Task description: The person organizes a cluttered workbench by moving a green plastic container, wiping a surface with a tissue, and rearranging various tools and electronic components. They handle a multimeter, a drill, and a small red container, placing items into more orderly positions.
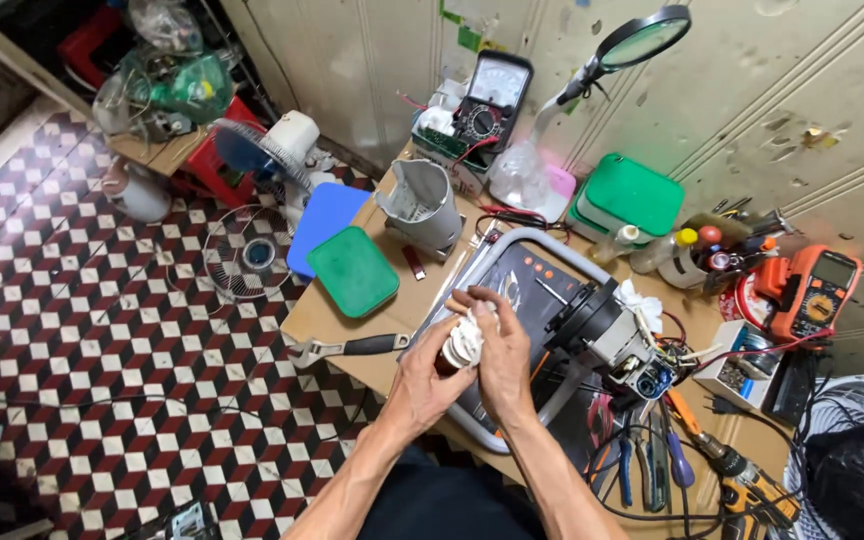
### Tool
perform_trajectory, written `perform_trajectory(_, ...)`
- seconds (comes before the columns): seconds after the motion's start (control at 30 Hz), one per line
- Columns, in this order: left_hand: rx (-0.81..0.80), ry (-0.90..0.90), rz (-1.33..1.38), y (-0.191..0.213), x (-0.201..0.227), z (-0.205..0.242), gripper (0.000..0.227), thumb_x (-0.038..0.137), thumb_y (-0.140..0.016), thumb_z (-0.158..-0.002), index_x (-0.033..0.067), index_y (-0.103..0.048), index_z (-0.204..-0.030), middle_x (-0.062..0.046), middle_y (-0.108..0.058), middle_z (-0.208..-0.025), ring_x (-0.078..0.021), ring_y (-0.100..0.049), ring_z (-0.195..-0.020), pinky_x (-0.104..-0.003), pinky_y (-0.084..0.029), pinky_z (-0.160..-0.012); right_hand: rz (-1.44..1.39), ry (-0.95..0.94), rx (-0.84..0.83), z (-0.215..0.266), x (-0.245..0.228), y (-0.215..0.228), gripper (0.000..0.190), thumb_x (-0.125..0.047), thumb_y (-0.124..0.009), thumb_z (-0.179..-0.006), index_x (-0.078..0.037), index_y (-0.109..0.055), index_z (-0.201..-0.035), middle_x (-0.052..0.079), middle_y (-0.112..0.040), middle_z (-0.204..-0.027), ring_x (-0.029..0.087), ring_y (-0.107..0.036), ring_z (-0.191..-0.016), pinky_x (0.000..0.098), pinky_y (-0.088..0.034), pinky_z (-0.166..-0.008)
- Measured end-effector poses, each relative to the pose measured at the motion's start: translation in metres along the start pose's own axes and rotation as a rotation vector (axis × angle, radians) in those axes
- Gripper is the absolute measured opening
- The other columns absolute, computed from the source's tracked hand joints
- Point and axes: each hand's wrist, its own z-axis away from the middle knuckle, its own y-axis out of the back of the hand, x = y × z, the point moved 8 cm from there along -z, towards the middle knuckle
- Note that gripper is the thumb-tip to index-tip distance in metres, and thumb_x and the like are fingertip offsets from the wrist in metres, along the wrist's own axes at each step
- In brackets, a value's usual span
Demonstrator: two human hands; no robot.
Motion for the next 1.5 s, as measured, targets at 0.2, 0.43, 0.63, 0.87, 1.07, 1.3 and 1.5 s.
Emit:
perform_trajectory(0.2,-0.036,0.026,0.124,0.002,0.006,0.004,0.054,0.017,-0.079,-0.085,0.0078,-0.056,-0.133,-0.011,-0.071,-0.117,-0.0196,-0.070,-0.107,-0.033,-0.056,-0.090,-0.245,-0.051,0.030,0.005,0.000,0.010,0.036,-0.025,-0.055,-0.103,0.001,-0.058,-0.128,0.021,-0.069,-0.125,0.028,-0.068,-0.113,0.0403,-0.055,-0.099)
perform_trajectory(0.43,0.066,0.032,0.058,-0.008,-0.032,0.015,0.039,0.013,-0.071,-0.088,0.0063,-0.064,-0.126,-0.012,-0.074,-0.112,-0.0231,-0.072,-0.105,-0.037,-0.057,-0.092,0.348,0.082,-0.030,0.028,-0.030,-0.020,0.040,-0.028,-0.049,-0.105,0.001,-0.063,-0.130,0.016,-0.069,-0.126,0.021,-0.064,-0.115,0.0328,-0.050,-0.098)
perform_trajectory(0.63,0.148,-0.199,-0.074,0.019,0.020,0.040,0.060,0.014,-0.079,-0.082,0.0013,-0.058,-0.136,-0.018,-0.062,-0.128,-0.0335,-0.065,-0.118,-0.039,-0.052,-0.100,-0.008,-0.292,-0.111,0.002,0.017,-0.018,0.041,-0.023,-0.048,-0.104,0.008,-0.065,-0.124,0.020,-0.072,-0.119,0.028,-0.069,-0.104,0.0387,-0.055,-0.090)
perform_trajectory(0.87,0.162,0.074,0.669,0.035,0.013,0.050,0.063,0.031,-0.076,-0.088,0.0064,-0.057,-0.142,-0.008,-0.062,-0.127,-0.0184,-0.059,-0.118,-0.034,-0.052,-0.098,-0.015,-0.093,-0.219,0.032,0.023,-0.060,0.044,-0.028,-0.042,-0.106,0.002,-0.060,-0.133,0.015,-0.067,-0.122,0.021,-0.068,-0.105,0.0355,-0.055,-0.088)
perform_trajectory(1.07,0.529,0.154,0.635,0.038,-0.004,0.055,0.053,0.050,-0.061,-0.097,0.0077,-0.054,-0.129,-0.008,-0.068,-0.114,-0.0148,-0.063,-0.104,-0.033,-0.052,-0.091,0.351,0.186,-0.204,0.060,-0.020,-0.086,0.042,-0.024,-0.051,-0.102,-0.001,-0.058,-0.136,0.013,-0.067,-0.120,0.020,-0.065,-0.107,0.0316,-0.051,-0.092)
perform_trajectory(1.3,0.474,0.147,0.722,0.014,-0.037,0.057,0.046,0.048,-0.055,-0.097,0.0088,-0.063,-0.120,-0.002,-0.068,-0.109,-0.0132,-0.063,-0.102,-0.031,-0.050,-0.092,0.081,-0.203,-0.196,0.049,0.022,-0.051,0.047,-0.031,-0.048,-0.102,-0.004,-0.060,-0.139,0.010,-0.071,-0.117,0.021,-0.067,-0.102,0.0344,-0.054,-0.088)
perform_trajectory(1.5,0.396,0.363,1.096,-0.020,-0.042,0.057,0.053,0.054,-0.044,-0.102,0.0071,-0.064,-0.118,-0.004,-0.070,-0.105,-0.0168,-0.068,-0.096,-0.034,-0.053,-0.085,0.104,0.123,-0.145,0.098,-0.031,-0.043,0.052,-0.037,-0.043,-0.107,-0.002,-0.053,-0.145,0.010,-0.064,-0.134,0.017,-0.060,-0.121,0.0299,-0.046,-0.104)
